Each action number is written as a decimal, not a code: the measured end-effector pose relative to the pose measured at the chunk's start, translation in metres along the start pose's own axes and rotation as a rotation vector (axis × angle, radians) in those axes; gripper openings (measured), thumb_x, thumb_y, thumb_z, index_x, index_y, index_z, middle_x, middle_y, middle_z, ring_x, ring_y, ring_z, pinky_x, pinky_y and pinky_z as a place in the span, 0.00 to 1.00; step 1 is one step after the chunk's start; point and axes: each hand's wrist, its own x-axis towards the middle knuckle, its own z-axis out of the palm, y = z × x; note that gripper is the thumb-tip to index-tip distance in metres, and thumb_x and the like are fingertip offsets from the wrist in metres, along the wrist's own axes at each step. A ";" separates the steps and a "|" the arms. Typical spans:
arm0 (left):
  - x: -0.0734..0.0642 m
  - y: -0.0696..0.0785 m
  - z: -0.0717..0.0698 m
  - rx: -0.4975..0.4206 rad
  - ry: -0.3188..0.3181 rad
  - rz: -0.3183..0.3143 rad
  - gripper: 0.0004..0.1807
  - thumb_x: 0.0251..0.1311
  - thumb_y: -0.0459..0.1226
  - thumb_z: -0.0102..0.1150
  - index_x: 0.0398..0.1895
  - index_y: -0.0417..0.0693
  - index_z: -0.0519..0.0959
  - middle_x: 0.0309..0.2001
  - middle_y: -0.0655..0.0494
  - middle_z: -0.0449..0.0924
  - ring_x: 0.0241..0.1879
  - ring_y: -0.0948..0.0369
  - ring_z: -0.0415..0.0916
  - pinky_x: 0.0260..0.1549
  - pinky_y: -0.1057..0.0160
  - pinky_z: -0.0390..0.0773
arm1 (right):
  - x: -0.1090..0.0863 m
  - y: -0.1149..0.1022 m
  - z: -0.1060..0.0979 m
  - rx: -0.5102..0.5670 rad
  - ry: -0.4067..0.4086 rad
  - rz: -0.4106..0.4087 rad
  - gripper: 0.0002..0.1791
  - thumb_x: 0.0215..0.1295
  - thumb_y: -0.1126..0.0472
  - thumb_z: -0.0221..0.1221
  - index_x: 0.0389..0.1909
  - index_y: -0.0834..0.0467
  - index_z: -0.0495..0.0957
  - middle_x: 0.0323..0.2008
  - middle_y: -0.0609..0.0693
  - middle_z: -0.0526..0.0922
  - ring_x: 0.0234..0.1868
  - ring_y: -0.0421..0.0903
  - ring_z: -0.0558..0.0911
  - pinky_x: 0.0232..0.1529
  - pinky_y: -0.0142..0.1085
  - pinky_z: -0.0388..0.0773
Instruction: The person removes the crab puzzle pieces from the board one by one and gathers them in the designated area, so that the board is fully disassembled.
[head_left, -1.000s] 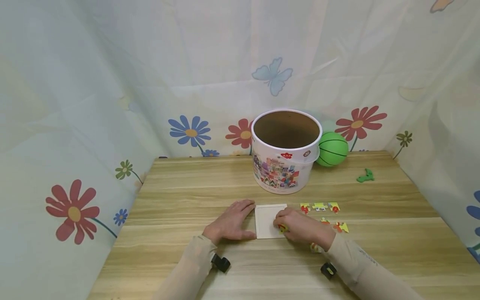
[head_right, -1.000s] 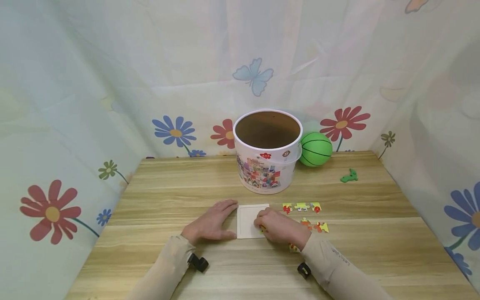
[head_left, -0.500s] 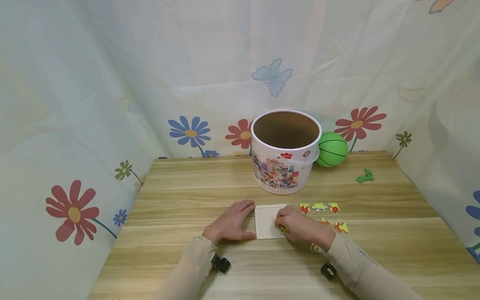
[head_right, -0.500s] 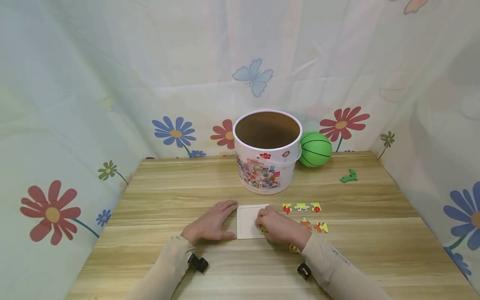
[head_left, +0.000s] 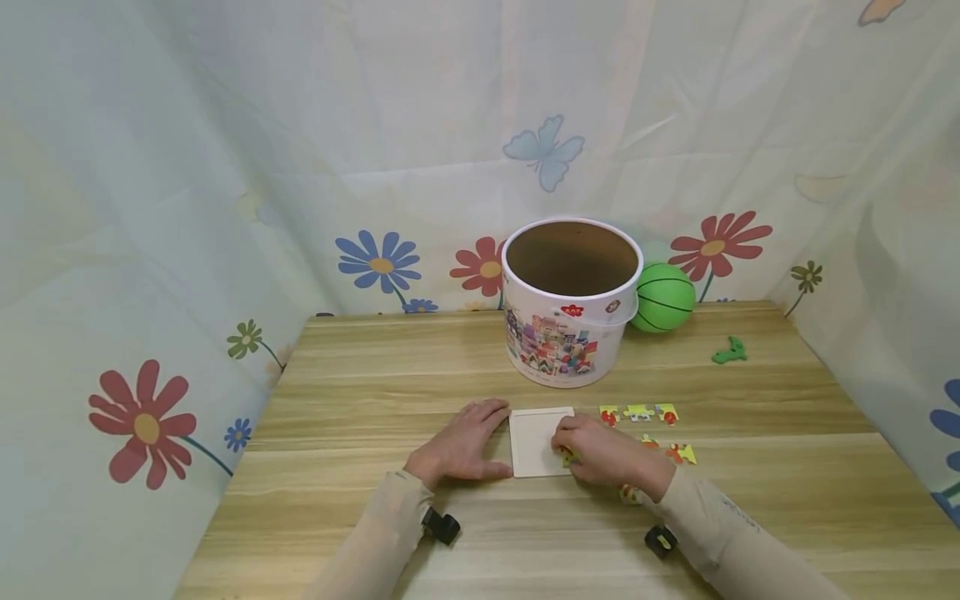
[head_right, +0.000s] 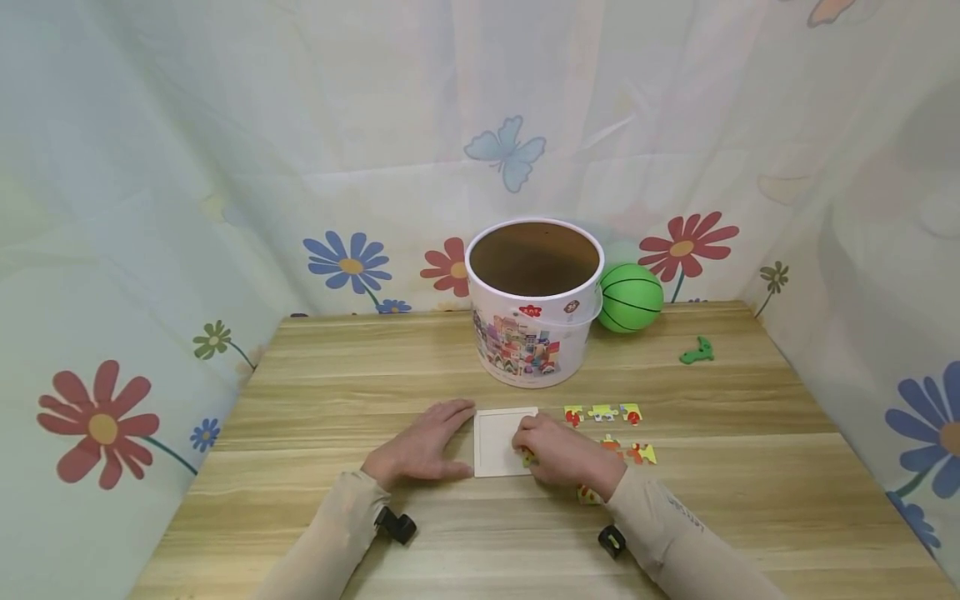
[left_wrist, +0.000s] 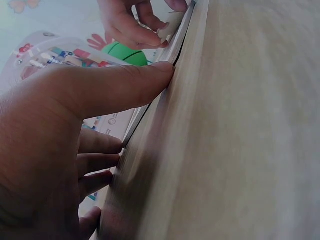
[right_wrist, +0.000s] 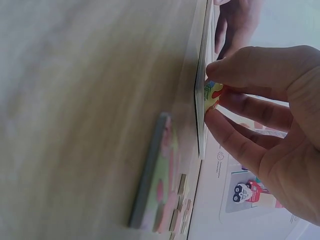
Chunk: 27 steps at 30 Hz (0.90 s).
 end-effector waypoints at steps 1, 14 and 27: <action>0.000 0.000 0.000 0.001 -0.001 -0.002 0.54 0.51 0.64 0.62 0.75 0.44 0.57 0.74 0.50 0.55 0.73 0.53 0.53 0.75 0.52 0.50 | 0.000 0.000 0.000 0.000 -0.002 0.004 0.14 0.55 0.65 0.66 0.43 0.56 0.83 0.43 0.47 0.80 0.44 0.43 0.77 0.47 0.39 0.81; 0.001 -0.001 0.001 0.006 0.002 -0.001 0.54 0.51 0.65 0.61 0.75 0.44 0.57 0.75 0.51 0.55 0.74 0.53 0.53 0.75 0.52 0.50 | -0.002 -0.002 -0.003 -0.005 0.019 -0.012 0.14 0.55 0.64 0.66 0.45 0.56 0.83 0.44 0.47 0.81 0.46 0.43 0.78 0.49 0.40 0.81; 0.000 -0.001 0.002 0.005 0.001 -0.007 0.54 0.50 0.65 0.62 0.74 0.44 0.58 0.75 0.51 0.55 0.73 0.54 0.54 0.75 0.53 0.50 | -0.006 -0.004 -0.010 -0.001 0.048 -0.020 0.16 0.55 0.64 0.66 0.47 0.58 0.83 0.46 0.47 0.80 0.47 0.43 0.78 0.50 0.40 0.80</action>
